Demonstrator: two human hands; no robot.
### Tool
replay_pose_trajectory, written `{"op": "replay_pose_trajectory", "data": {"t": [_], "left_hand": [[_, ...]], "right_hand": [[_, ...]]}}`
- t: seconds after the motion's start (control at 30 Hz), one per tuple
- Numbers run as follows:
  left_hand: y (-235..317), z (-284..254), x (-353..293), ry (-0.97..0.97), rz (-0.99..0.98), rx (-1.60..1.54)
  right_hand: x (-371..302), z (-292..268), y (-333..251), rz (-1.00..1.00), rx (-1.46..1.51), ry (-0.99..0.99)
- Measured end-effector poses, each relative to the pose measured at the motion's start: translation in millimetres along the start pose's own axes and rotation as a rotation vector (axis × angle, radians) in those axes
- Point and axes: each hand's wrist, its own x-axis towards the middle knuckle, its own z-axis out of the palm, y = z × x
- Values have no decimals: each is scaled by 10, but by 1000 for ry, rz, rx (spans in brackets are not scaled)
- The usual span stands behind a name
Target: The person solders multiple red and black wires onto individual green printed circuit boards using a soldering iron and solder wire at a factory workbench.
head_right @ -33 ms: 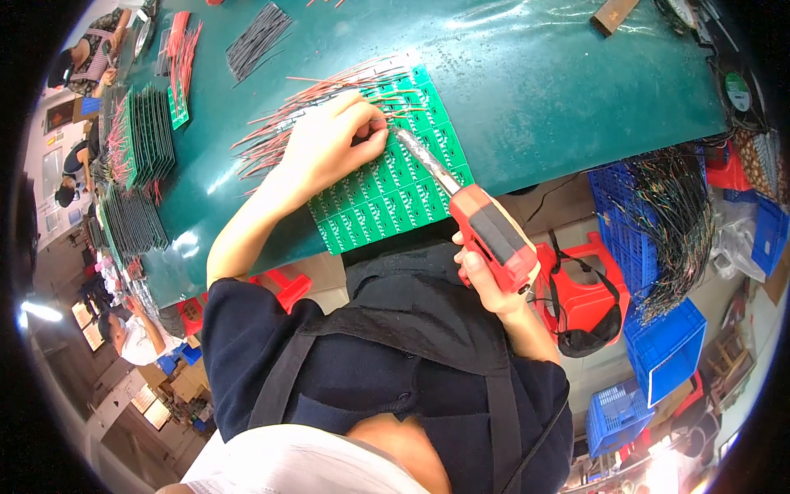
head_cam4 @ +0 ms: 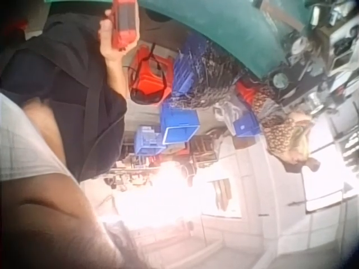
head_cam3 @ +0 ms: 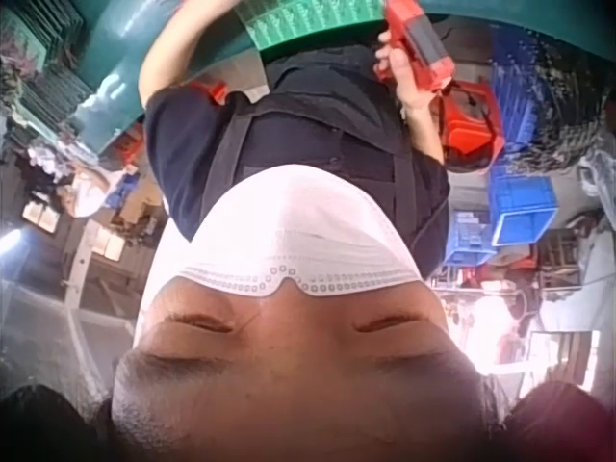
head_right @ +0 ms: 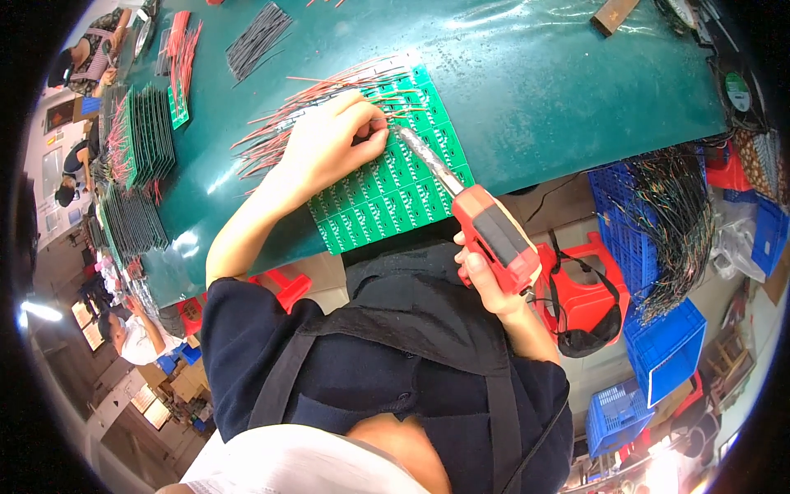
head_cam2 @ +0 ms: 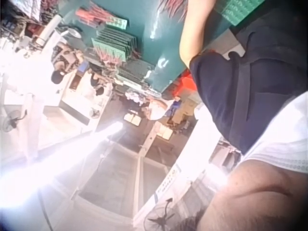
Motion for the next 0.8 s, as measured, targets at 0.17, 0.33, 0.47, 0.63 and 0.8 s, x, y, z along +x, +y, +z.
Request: {"op": "replay_pose_trajectory", "data": {"t": [0.17,0.33,0.47,0.63,0.8], "left_hand": [[-4,-18,2,-36,-2,14],[23,-22,15,-31,1,21],[34,-4,-1,10,13,30],[129,-84,-11,-3,-61,-14],[69,-28,-47,88,1,-73]], "right_hand": [[15,9,-18,-78,62,27],[17,-85,26,-112,90,-63],[20,-15,-16,-89,56,46],[15,-56,-11,-98,56,65],[56,-101,3,-150,95,4]]}}
